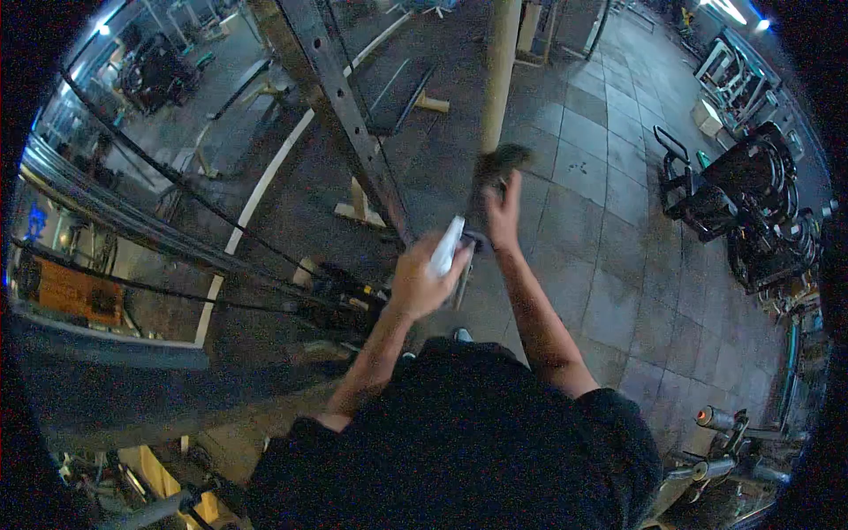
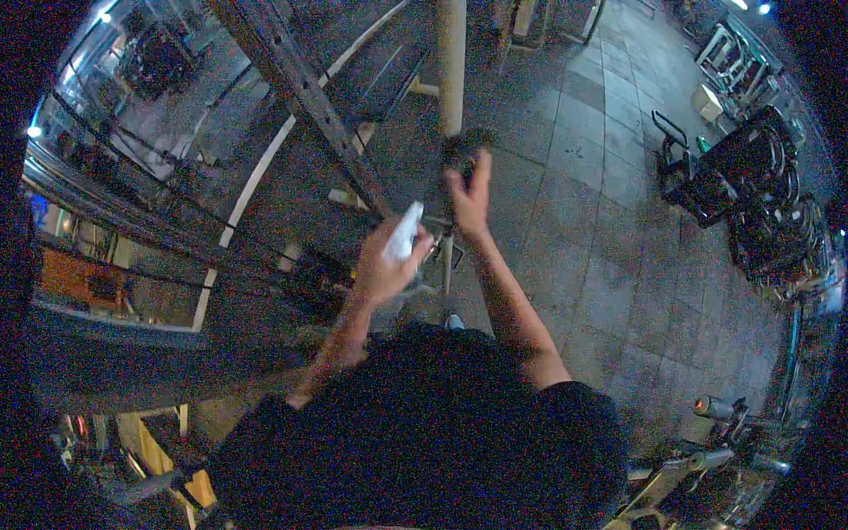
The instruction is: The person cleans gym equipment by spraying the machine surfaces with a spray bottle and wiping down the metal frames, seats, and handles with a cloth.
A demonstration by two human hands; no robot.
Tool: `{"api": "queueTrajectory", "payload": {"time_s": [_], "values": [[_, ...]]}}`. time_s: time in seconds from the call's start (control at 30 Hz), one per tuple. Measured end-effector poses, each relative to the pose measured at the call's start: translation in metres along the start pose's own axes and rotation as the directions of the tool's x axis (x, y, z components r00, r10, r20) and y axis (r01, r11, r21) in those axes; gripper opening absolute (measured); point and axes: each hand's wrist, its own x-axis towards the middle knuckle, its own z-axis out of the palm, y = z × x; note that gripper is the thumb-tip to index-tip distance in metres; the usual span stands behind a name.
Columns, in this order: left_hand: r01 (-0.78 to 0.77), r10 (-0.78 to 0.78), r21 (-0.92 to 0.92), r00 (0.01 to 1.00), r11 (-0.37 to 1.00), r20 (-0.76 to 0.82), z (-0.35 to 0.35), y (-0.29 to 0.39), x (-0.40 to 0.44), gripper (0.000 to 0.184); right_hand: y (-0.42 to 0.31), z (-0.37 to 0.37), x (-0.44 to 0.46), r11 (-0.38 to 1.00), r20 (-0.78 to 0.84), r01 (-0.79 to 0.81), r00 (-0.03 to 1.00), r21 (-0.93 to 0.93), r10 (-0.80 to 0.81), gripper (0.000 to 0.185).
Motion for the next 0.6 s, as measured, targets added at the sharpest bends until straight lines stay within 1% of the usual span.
{"api": "queueTrajectory", "payload": {"time_s": [0.03, 0.07, 0.1, 0.17, 0.23, 0.3, 0.33, 0.4, 0.43, 0.5, 0.6], "values": [[-0.026, 0.026, 0.022, 1.000, 0.999, 0.007, 0.003, -0.010, -0.019, 0.028, -0.035, 0.026, 0.018, 0.956, 0.022, 0.142, 0.990, -0.257, -0.141, 0.056], [0.068, -0.066, -0.031, 0.997, 0.997, 0.049, 0.000, -0.009, -0.035, 0.029, -0.050, 0.038, 0.023, 0.927, -0.061, -0.002, 0.998, -0.376, -0.022, 0.056], [0.154, -0.147, -0.078, 0.985, 0.985, 0.095, -0.003, -0.009, -0.052, 0.029, -0.060, 0.044, 0.025, 0.872, -0.164, -0.147, 0.983, -0.467, 0.079, 0.056], [0.074, -0.069, -0.176, 0.997, 0.982, 0.037, -0.006, -0.021, -0.079, 0.022, -0.069, 0.047, 0.032, 0.876, -0.193, -0.018, 0.977, -0.482, -0.086, 0.053], [0.104, -0.101, -0.175, 0.995, 0.979, 0.025, -0.004, -0.049, -0.103, 0.022, -0.088, 0.052, 0.074, 0.855, -0.185, 0.133, 0.949, -0.502, -0.256, 0.053], [0.227, -0.207, -0.107, 0.963, 0.968, 0.172, -0.018, -0.056, -0.108, 0.023, -0.148, 0.064, 0.119, 0.818, -0.155, 0.268, 0.906, -0.510, -0.394, 0.055], [0.231, -0.213, -0.093, 0.962, 0.968, 0.170, -0.018, -0.064, -0.111, 0.024, -0.178, 0.071, 0.146, 0.771, -0.168, 0.268, 0.885, -0.577, -0.434, 0.055], [0.228, -0.216, -0.060, 0.962, 0.972, 0.165, -0.017, -0.084, -0.114, 0.024, -0.235, 0.089, 0.203, 0.716, -0.204, 0.285, 0.834, -0.638, -0.513, 0.056], [0.255, -0.238, -0.102, 0.959, 0.962, 0.155, -0.016, -0.091, -0.114, 0.024, -0.262, 0.098, 0.228, 0.699, -0.219, 0.230, 0.843, -0.677, -0.491, 0.058], [0.294, -0.273, -0.190, 0.953, 0.937, 0.128, -0.015, -0.096, -0.103, 0.025, -0.308, 0.109, 0.275, 0.592, -0.182, 0.284, 0.776, -0.754, -0.604, 0.060], [0.288, -0.272, -0.071, 0.945, 0.955, 0.182, -0.022, -0.106, -0.085, 0.022, -0.353, 0.117, 0.330, 0.491, -0.136, 0.277, 0.747, -0.826, -0.650, 0.059]]}}
